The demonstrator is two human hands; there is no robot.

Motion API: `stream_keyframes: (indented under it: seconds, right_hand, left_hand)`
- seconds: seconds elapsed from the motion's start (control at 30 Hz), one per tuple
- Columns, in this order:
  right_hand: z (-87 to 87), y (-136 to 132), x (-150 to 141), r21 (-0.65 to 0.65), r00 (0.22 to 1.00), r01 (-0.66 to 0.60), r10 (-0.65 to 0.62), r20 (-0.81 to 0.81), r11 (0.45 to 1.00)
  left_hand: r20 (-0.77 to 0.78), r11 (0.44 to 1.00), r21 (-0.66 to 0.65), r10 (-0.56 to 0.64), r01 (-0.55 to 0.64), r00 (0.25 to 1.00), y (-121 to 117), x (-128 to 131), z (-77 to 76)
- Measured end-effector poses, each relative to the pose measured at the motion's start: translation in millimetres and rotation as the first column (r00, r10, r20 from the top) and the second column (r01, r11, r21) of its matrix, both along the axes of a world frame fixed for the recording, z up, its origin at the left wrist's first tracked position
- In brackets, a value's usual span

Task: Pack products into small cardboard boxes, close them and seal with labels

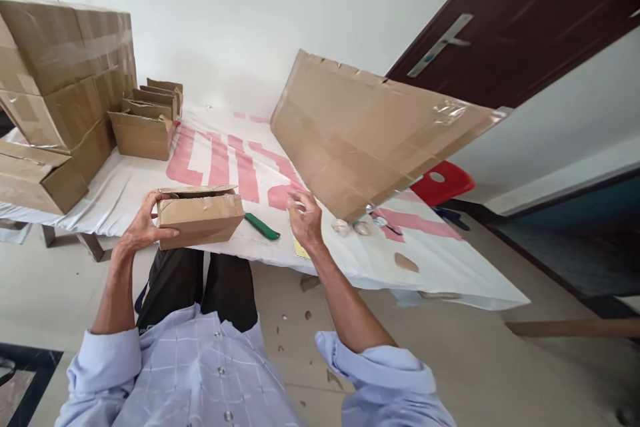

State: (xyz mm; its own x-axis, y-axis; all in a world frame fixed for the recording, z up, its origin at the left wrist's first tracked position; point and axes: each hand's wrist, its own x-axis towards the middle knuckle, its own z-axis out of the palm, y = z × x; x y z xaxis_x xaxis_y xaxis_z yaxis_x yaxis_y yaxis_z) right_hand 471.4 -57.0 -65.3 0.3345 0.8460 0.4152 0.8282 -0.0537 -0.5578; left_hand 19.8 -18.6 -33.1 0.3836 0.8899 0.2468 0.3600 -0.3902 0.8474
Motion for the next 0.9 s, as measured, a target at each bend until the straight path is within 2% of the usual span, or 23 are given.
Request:
stream_keyframes:
  seconds: [0.07, 0.13, 0.3, 0.47, 0.57, 0.73, 0.9]
  right_hand:
    - [5.8, 3, -33, 0.109, 0.985, -0.168, 0.17, -0.007, 0.98]
    - [11.4, 6, -60, 0.19, 0.957, -0.281, 0.289, -0.017, 0.941]
    - [20.3, 9, -96, 0.256, 0.906, -0.417, 0.422, 0.036, 0.872]
    - [28.1, 7, -112, 0.17, 0.839, -0.532, 0.49, 0.234, 0.83]
    - [31.5, 7, -118, 0.112, 0.799, -0.575, 0.528, 0.286, 0.81]
    - [31.9, 3, -117, 0.081, 0.784, -0.602, 0.569, 0.25, 0.794]
    - [30.5, -8, -111, 0.126, 0.81, -0.586, 0.575, 0.12, 0.8]
  left_hand:
    - [0.011, 1.0, 0.007, -0.008, 0.008, 1.0, -2, -1, -5.8]
    - [0.024, 1.0, 0.022, -0.017, 0.016, 1.0, -3, -2, -12.0]
    - [0.073, 0.998, 0.055, -0.019, 0.015, 0.997, -1, -4, -26.2]
    - [0.098, 0.994, 0.088, -0.071, 0.063, 0.993, -3, -3, -30.5]
    - [0.098, 0.991, 0.108, -0.091, 0.08, 0.991, -5, -2, -31.1]
    - [0.113, 0.99, 0.087, -0.116, 0.106, 0.987, -7, -3, -32.3]
    - [0.132, 0.991, 0.071, -0.12, 0.112, 0.984, -6, -3, -33.8]
